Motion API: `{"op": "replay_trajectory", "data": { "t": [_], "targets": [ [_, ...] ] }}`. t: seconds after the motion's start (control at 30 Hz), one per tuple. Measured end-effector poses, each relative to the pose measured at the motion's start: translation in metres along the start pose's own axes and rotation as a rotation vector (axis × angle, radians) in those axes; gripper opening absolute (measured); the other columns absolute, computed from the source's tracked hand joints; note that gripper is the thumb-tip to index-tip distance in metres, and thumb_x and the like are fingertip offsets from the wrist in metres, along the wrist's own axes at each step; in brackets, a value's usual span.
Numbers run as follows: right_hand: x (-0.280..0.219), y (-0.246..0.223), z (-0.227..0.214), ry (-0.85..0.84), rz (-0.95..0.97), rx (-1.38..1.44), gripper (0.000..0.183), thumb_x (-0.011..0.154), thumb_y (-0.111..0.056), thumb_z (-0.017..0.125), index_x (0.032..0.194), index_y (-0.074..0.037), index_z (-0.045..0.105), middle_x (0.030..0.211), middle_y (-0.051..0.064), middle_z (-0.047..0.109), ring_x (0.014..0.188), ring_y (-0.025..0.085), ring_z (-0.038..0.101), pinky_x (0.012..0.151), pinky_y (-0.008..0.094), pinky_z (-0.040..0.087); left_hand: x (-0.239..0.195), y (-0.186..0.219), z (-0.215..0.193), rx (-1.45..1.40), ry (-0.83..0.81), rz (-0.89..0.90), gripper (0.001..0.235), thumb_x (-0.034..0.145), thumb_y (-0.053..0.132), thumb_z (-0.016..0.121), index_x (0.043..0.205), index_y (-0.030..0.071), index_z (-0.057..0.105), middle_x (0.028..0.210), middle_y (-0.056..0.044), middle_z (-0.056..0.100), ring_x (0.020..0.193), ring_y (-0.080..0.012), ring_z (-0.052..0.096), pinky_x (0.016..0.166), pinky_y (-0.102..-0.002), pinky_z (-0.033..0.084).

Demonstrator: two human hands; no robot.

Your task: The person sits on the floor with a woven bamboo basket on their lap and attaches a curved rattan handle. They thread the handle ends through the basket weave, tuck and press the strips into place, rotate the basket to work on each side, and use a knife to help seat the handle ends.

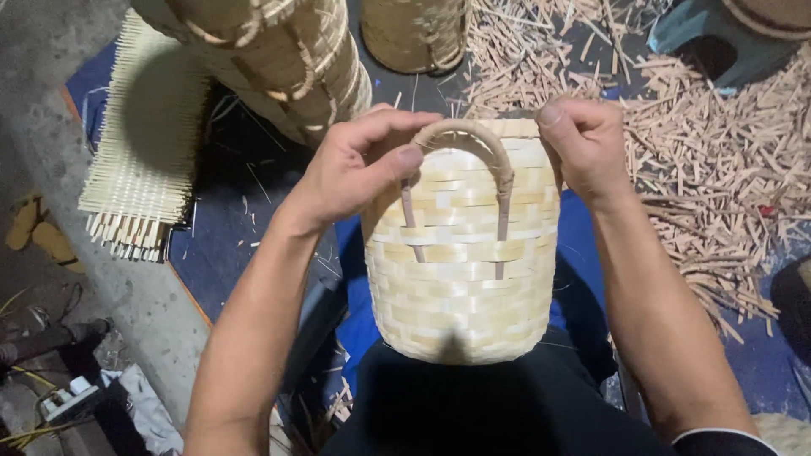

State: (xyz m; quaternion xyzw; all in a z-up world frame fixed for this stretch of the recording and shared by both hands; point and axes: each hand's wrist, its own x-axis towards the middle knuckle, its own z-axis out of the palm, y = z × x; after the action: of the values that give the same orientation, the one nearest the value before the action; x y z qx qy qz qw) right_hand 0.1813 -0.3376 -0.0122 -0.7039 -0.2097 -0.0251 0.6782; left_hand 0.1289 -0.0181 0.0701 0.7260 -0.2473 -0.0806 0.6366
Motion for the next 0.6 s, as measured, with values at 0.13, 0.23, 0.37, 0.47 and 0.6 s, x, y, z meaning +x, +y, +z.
{"op": "replay_trajectory", "data": {
  "t": [0.13,0.23,0.37,0.47,0.6],
  "targets": [
    [-0.004,-0.004,0.005,-0.015,0.041,-0.021,0.045,0.112,-0.028,0.064,0.076,-0.001,0.058,0.069,-0.002,0.052,0.06,0.006,0.043,0.054,0.025,0.032,-0.011,0.001,0.001,0.028,0.049,-0.016,0.036,0.103,0.018,0.069,0.137,0.006,0.068,0.112,-0.002,0.065,0.102,-0.0107,0.062,0.092,-0.028,0.054],
    [0.0,-0.006,0.009,-0.022,0.002,-0.025,0.042,0.113,-0.026,0.063,0.081,0.001,0.062,0.071,0.0,0.054,0.063,0.007,0.045,0.058,0.025,0.034,-0.013,0.003,0.0,0.067,0.062,0.015,0.036,0.104,0.018,0.069,0.138,0.005,0.067,0.111,-0.002,0.065,0.103,-0.0106,0.061,0.094,-0.027,0.052],
    [0.002,-0.025,0.01,-0.023,-0.076,-0.133,0.031,0.111,-0.026,0.063,0.106,0.004,0.071,0.092,0.006,0.063,0.083,0.011,0.054,0.075,0.025,0.044,-0.012,0.0,0.002,0.1,0.078,0.054,0.036,0.105,0.02,0.069,0.138,0.005,0.067,0.111,-0.002,0.065,0.104,-0.0105,0.06,0.096,-0.027,0.051],
    [-0.002,-0.043,0.006,-0.117,-0.187,-0.196,0.035,0.112,-0.028,0.063,0.124,0.004,0.069,0.118,0.012,0.067,0.108,0.018,0.061,0.097,0.029,0.051,-0.009,0.008,0.008,0.121,0.085,0.056,0.036,0.105,0.02,0.068,0.138,0.005,0.067,0.112,-0.003,0.066,0.105,-0.0114,0.062,0.096,-0.027,0.052],
    [-0.003,-0.064,-0.001,-0.268,-0.196,-0.252,0.052,0.102,-0.035,0.067,0.139,0.001,0.061,0.138,0.017,0.058,0.128,0.025,0.056,0.113,0.036,0.051,0.001,0.004,0.014,0.196,0.073,0.071,0.038,0.105,0.024,0.068,0.14,0.008,0.066,0.116,-0.004,0.07,0.109,-0.0147,0.063,0.1,-0.031,0.052]
  ]
}}
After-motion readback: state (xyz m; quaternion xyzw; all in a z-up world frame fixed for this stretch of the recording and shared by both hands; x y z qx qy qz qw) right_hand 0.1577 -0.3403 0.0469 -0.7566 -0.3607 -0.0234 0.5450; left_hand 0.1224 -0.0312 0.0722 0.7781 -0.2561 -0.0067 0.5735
